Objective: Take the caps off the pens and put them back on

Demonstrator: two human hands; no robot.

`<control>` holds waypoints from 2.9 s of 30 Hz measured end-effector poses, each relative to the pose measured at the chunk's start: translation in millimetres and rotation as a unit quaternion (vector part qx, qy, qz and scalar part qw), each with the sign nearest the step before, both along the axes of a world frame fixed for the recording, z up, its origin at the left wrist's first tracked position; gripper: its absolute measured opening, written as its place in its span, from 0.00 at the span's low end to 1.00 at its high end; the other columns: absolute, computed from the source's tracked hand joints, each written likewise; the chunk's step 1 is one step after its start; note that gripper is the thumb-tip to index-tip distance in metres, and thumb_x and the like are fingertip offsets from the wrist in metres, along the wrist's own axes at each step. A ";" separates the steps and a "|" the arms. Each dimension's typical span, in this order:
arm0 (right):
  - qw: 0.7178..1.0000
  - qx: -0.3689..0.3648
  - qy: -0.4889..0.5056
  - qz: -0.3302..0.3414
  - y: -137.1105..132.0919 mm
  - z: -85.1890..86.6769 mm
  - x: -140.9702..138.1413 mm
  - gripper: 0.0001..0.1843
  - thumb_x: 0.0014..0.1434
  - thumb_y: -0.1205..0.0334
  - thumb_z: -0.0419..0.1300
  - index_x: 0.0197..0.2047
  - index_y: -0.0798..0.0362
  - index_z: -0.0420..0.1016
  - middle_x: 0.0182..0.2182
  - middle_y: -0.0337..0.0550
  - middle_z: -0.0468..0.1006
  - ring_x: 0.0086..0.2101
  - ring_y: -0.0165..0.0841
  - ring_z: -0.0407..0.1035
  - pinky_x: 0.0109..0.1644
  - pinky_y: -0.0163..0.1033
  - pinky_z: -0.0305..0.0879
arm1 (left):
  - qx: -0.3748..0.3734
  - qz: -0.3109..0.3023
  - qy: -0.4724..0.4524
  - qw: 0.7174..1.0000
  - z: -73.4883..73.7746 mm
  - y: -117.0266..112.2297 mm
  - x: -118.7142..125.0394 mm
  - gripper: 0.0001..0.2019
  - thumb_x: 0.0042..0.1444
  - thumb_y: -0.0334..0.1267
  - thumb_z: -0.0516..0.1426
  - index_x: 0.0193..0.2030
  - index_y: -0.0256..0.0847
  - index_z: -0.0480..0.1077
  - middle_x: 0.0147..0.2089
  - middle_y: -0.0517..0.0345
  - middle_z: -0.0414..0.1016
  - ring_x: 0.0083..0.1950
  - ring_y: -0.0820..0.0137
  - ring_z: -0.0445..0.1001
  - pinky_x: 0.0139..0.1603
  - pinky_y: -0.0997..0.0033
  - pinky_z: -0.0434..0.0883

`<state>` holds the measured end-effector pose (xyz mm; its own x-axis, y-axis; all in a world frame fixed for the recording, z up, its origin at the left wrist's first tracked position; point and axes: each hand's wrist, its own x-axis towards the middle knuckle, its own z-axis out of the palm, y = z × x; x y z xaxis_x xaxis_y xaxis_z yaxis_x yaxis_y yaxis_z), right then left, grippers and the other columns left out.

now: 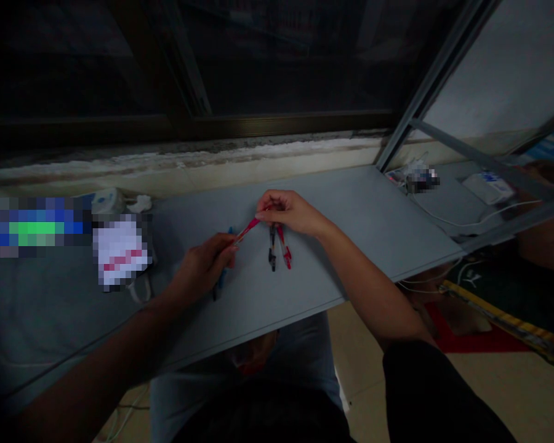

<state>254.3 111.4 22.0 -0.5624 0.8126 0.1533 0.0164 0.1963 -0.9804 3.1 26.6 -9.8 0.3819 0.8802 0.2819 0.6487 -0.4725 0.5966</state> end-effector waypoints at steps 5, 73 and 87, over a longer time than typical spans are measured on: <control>0.991 -0.045 0.112 -0.049 0.5 4.9 1.5 0.21 0.47 0.58 0.78 0.42 0.53 0.79 0.36 0.40 0.83 0.33 0.27 0.73 0.38 0.32 0.69 | -0.016 -0.017 -0.009 1.000 3.9 -2.9 6.8 0.14 0.73 0.48 0.52 0.43 0.44 0.74 0.33 0.62 0.82 0.33 0.68 0.80 0.40 0.70 0.74; 0.992 0.024 -0.121 0.024 -9.0 12.2 1.5 0.36 0.62 0.35 0.63 0.17 0.52 0.58 0.11 0.28 0.55 0.15 0.20 0.48 0.22 0.33 0.46 | 0.109 0.046 0.061 0.991 -0.3 -6.1 3.9 0.17 0.72 0.50 0.54 0.51 0.43 0.80 0.36 0.53 0.83 0.37 0.61 0.79 0.53 0.59 0.71; 0.994 0.007 -0.103 -0.037 0.5 0.1 -4.0 0.27 0.57 0.39 0.68 0.26 0.56 0.72 0.19 0.36 0.75 0.20 0.23 0.63 0.26 0.31 0.59 | -0.007 -0.188 0.011 0.982 0.2 -14.7 16.6 0.11 0.71 0.41 0.56 0.57 0.47 0.73 0.53 0.52 0.80 0.53 0.64 0.81 0.60 0.60 0.77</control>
